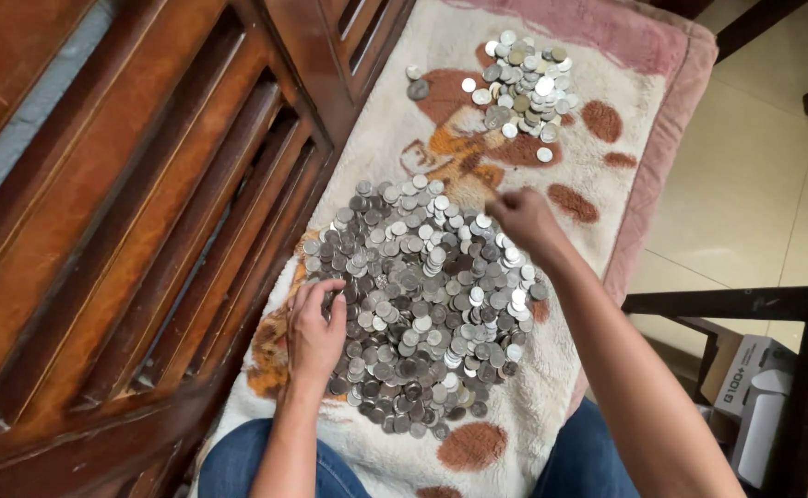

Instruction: The person sits on a patterned mat and uses both hands to sort a large pile of silver-colored coins. They repeatedly pick up coins, separate them, and place them into a smaller pile on the mat.

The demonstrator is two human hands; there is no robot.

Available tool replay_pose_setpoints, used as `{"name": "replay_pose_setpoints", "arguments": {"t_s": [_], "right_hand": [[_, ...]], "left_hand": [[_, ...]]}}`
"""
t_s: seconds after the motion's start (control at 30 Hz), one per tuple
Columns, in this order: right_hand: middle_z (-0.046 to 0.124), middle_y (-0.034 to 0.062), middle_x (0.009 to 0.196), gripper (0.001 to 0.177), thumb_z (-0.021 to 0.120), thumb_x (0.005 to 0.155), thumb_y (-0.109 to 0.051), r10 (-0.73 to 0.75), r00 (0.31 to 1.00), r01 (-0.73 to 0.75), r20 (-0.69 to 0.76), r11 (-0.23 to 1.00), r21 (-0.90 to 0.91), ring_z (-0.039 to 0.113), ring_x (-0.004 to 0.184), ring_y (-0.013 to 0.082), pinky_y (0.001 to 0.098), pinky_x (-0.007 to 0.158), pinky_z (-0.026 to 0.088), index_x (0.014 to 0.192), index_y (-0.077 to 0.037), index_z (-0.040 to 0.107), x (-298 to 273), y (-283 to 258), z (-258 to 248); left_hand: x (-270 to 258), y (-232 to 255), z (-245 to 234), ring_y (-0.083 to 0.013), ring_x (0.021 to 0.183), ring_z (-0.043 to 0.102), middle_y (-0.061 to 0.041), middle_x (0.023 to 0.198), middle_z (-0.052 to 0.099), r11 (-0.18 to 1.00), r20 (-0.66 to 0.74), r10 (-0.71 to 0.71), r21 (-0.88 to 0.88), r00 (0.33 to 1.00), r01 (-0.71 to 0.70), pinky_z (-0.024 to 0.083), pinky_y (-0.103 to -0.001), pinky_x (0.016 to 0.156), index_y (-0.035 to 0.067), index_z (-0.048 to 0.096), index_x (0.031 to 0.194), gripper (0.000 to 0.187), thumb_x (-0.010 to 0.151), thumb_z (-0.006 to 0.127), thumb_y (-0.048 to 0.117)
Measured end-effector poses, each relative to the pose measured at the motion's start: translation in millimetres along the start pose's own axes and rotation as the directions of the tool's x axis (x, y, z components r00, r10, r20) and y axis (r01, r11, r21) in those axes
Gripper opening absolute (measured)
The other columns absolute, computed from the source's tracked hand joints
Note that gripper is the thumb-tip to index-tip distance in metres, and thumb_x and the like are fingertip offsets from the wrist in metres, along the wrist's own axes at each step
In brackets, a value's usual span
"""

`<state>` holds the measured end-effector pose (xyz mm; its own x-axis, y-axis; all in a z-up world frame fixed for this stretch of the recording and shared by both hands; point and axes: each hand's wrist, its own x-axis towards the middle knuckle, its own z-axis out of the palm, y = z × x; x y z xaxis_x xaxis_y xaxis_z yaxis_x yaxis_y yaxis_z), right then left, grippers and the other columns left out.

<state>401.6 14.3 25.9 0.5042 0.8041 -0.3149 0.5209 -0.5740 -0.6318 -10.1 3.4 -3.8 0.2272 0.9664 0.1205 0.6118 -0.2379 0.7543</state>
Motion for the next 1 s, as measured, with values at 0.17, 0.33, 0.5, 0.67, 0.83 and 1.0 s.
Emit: {"name": "replay_pose_setpoints", "arguments": {"t_s": [0.17,0.33,0.5,0.67,0.83,1.0], "right_hand": [[0.074,0.0184,0.083,0.031,0.072,0.103,-0.031,0.074,0.991,-0.085,0.109,0.992,0.097,0.071,0.073,0.0282,0.0412,0.067,0.061,0.107,-0.002,0.084,-31.1,-6.3,-29.7],[0.078,0.0156,0.086,0.036,0.069,0.1,-0.03,0.144,0.989,-0.137,-0.026,0.973,0.186,0.079,0.079,0.0289,0.0508,0.082,0.061,0.124,-0.009,0.085,-4.3,-26.6,-87.2],[0.072,0.0195,0.101,0.033,0.07,0.111,-0.017,0.014,0.977,0.091,-0.214,0.877,0.471,0.079,0.084,0.0294,0.0415,0.078,0.068,0.135,0.006,0.072,18.9,34.7,-76.2],[0.084,0.0134,0.1,0.024,0.074,0.103,-0.028,-0.015,1.0,0.016,0.019,0.999,-0.048,0.079,0.094,0.0343,0.0486,0.09,0.061,0.123,-0.017,0.084,-67.4,47.2,-34.0],[0.088,0.0028,0.107,0.024,0.078,0.099,-0.024,0.007,0.999,-0.001,0.033,0.985,-0.172,0.083,0.106,0.0279,0.0442,0.098,0.063,0.12,-0.03,0.086,-127.7,84.7,1.1],[0.06,0.007,0.101,0.038,0.088,0.093,-0.036,-0.167,0.984,0.146,-0.069,0.959,-0.242,0.07,0.108,0.0379,0.0494,0.099,0.06,0.128,-0.026,0.076,-147.0,95.6,34.2]], "left_hand": [[4.0,0.1,1.5,-0.0237,0.121,0.074,0.004,0.115,0.078,1.0,-0.019,0.029,-0.004,0.999,-0.03,0.051,-0.042,0.109,0.025,0.08,0.117,0.02,0.099,0.074,0.018],[1.6,-1.9,4.7,-0.0265,0.123,0.073,0.003,0.117,0.077,1.0,-0.008,0.002,0.003,1.0,-0.002,0.054,-0.046,0.108,0.027,0.08,0.117,0.02,0.1,0.074,0.019],[2.1,-8.2,9.4,-0.0294,0.121,0.073,0.002,0.116,0.077,1.0,-0.003,-0.024,0.003,1.0,0.024,0.055,-0.047,0.107,0.027,0.081,0.117,0.02,0.1,0.073,0.019],[1.4,8.5,-0.5,-0.0307,0.114,0.075,-0.001,0.112,0.077,0.999,0.013,-0.04,-0.026,0.999,0.04,0.057,-0.047,0.103,0.025,0.081,0.115,0.019,0.101,0.072,0.017],[-0.7,10.6,6.4,-0.0277,0.099,0.078,-0.002,0.107,0.076,0.992,0.036,-0.104,-0.072,0.994,0.107,0.062,-0.043,0.092,0.025,0.081,0.115,0.018,0.102,0.071,0.018],[1.8,26.8,-1.3,-0.0275,0.091,0.079,-0.002,0.1,0.074,0.992,0.042,-0.099,-0.076,0.994,0.102,0.063,-0.043,0.085,0.026,0.081,0.113,0.017,0.101,0.072,0.017]]}}
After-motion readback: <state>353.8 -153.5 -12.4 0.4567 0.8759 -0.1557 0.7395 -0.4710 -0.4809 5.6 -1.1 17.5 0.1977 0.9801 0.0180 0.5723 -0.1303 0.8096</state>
